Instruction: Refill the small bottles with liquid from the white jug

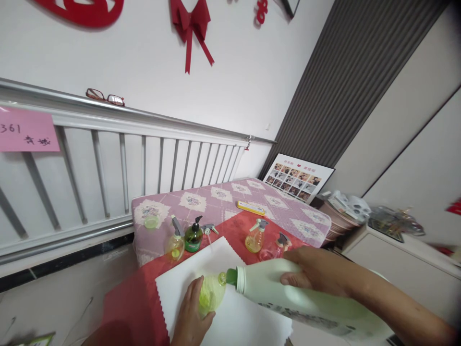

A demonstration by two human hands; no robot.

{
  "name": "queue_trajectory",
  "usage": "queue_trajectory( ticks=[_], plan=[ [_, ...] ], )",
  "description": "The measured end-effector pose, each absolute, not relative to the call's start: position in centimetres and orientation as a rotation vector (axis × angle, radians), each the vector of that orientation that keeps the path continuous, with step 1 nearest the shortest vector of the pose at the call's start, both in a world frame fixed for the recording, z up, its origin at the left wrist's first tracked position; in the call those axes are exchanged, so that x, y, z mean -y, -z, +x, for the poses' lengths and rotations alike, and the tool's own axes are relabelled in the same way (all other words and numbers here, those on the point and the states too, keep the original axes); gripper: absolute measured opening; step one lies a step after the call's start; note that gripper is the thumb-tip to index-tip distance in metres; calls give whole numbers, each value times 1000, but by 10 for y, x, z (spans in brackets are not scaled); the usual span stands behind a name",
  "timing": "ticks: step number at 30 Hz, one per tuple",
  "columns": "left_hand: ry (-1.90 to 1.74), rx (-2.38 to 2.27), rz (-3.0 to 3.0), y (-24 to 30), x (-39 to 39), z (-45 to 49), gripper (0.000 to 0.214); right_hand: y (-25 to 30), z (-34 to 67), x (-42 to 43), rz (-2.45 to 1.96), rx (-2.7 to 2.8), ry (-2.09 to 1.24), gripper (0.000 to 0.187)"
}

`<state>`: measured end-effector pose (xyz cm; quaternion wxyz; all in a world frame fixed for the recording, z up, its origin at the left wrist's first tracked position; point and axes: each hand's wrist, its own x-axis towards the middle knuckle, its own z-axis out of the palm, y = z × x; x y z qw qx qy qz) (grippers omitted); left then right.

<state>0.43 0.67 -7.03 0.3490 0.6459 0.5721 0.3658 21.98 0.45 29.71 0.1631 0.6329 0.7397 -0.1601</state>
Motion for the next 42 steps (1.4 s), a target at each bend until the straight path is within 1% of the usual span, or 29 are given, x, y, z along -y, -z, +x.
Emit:
queue_trajectory(
  ticks=[12, 18, 32, 42],
  plan=[
    [-923, -1499, 1671, 66, -7, 4, 81, -291, 223, -9, 1815, -2129, 403, 32],
    [-936, -1485, 1671, 70, -7, 5, 82, -290, 224, -9, 1798, -2120, 425, 35],
    [-912, -1479, 1656, 67, -7, 3, 82, -290, 227, -10, 1820, -2138, 434, 34],
    [-902, -1478, 1658, 68, -7, 4, 83, -287, 229, -12, 1790, -2150, 413, 37]
  ],
)
